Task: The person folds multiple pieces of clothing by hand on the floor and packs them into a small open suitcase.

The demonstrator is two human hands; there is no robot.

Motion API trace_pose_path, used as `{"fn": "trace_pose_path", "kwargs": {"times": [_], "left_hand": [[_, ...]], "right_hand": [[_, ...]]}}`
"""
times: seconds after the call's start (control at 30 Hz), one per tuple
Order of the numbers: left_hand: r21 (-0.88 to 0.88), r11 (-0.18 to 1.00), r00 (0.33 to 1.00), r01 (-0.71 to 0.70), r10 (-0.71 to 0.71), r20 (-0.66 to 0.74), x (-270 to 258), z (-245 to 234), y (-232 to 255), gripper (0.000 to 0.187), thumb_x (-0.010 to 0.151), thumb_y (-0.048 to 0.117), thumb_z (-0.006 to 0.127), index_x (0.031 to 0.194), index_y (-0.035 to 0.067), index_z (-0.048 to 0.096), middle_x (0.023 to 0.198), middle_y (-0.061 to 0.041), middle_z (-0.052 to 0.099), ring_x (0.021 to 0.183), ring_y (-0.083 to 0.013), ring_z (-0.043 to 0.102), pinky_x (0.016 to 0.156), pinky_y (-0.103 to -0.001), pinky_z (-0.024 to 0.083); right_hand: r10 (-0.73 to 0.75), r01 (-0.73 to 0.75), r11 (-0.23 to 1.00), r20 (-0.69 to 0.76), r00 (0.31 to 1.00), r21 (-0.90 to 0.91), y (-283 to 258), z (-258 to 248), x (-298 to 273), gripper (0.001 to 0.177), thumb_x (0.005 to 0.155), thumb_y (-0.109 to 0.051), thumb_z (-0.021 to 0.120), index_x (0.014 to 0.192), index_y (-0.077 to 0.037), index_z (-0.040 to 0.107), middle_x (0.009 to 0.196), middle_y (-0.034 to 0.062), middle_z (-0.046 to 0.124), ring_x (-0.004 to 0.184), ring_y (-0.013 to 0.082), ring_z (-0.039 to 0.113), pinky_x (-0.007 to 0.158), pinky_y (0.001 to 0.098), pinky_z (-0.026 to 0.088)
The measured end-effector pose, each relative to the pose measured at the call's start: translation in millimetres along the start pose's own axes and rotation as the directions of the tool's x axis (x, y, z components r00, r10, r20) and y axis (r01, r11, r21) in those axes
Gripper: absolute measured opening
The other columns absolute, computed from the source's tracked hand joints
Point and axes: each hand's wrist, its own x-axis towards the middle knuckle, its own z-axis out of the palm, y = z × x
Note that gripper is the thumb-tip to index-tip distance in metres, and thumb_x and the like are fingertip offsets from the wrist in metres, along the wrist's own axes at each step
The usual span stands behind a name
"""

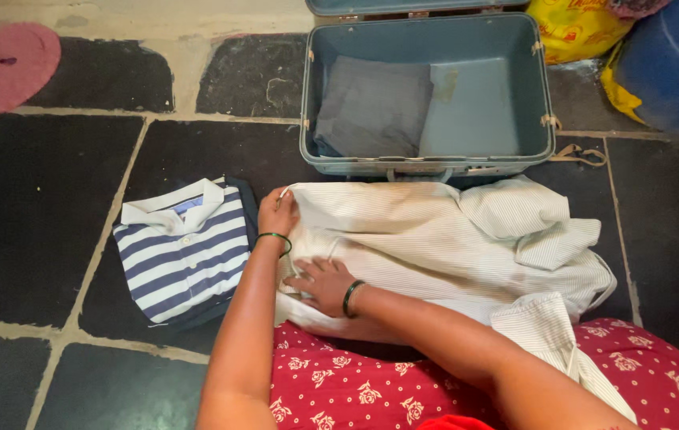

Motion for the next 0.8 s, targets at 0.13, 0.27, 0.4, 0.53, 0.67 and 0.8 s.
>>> {"fn": "trace_pose_path", "kwargs": {"times": [0.13, 0.27, 0.4, 0.53, 0.67, 0.8], "left_hand": [[0.481, 0.796, 0.896, -0.366, 0.441, -0.047, -1, -11, 20, 0.020, 0.097, 0.023, 0.068, 0.106, 0.009, 0.080, 0.083, -0.017, 0.073, 0.079, -0.0248, 0.068, 0.073, -0.035, 0.054], [0.243, 0.942, 0.966, -0.233, 0.252, -0.051, -13, -10, 47, 0.025, 0.099, 0.030, 0.064, 0.113, 0.012, 0.075, 0.098, -0.011, 0.079, 0.088, -0.0165, 0.075, 0.076, -0.033, 0.056], [-0.292, 0.903, 0.942, 0.314, -0.258, 0.214, -7, -3, 40, 0.028, 0.102, 0.035, 0.055, 0.122, 0.018, 0.064, 0.103, -0.004, 0.076, 0.099, -0.0242, 0.068, 0.075, -0.038, 0.052], [-0.163, 0.941, 0.945, 0.296, -0.264, 0.191, -9, -5, 13, 0.025, 0.105, 0.035, 0.054, 0.123, 0.020, 0.063, 0.114, 0.009, 0.071, 0.113, -0.0094, 0.063, 0.079, -0.032, 0.048], [-0.155, 0.962, 0.959, 0.224, -0.189, 0.213, -4, -13, -3, 0.023, 0.104, 0.028, 0.061, 0.124, 0.018, 0.065, 0.112, 0.003, 0.069, 0.107, -0.0132, 0.063, 0.077, -0.035, 0.047], [-0.156, 0.944, 0.943, 0.291, -0.255, 0.214, -8, -21, 1, 0.021, 0.103, 0.030, 0.059, 0.119, 0.018, 0.065, 0.114, 0.006, 0.070, 0.115, -0.0127, 0.066, 0.085, -0.035, 0.052]], "right_hand": [[0.280, -0.305, 0.935, 0.148, 0.948, 0.182, 14, 6, 29, 0.065, 0.097, -0.037, 0.055, 0.157, -0.015, 0.041, 0.149, 0.0239, 0.051, 0.139, 0.0429, 0.052, 0.116, 0.0507, 0.044], [0.056, 0.085, 0.946, -0.420, 0.906, 0.311, 55, 24, 74, 0.074, 0.092, -0.011, 0.058, 0.156, 0.009, 0.027, 0.148, 0.0387, 0.040, 0.139, 0.0521, 0.042, 0.115, 0.0537, 0.035], [-0.033, 0.083, 0.905, -0.126, 0.992, 0.418, 52, 6, 41, 0.072, 0.090, -0.009, 0.062, 0.153, 0.004, 0.029, 0.157, 0.0366, 0.029, 0.136, 0.0455, 0.044, 0.114, 0.0456, 0.037], [0.128, -0.148, 0.919, 0.077, 0.989, 0.366, 97, -52, -73, 0.048, 0.090, -0.009, 0.059, 0.137, -0.011, 0.058, 0.129, 0.0143, 0.067, 0.119, 0.0294, 0.064, 0.101, 0.0416, 0.048], [0.687, -0.660, 0.726, -0.178, 0.704, 0.191, 197, -123, -198, 0.030, 0.093, -0.021, 0.067, 0.123, -0.016, 0.071, 0.104, 0.0127, 0.076, 0.095, 0.0306, 0.073, 0.087, 0.0419, 0.057], [0.723, -0.891, 0.432, -0.539, 0.433, -0.137, 265, -146, -287, 0.080, 0.057, -0.048, 0.091, 0.124, -0.010, 0.070, 0.114, 0.0219, 0.068, 0.105, 0.0421, 0.063, 0.081, 0.0509, 0.052]]}}
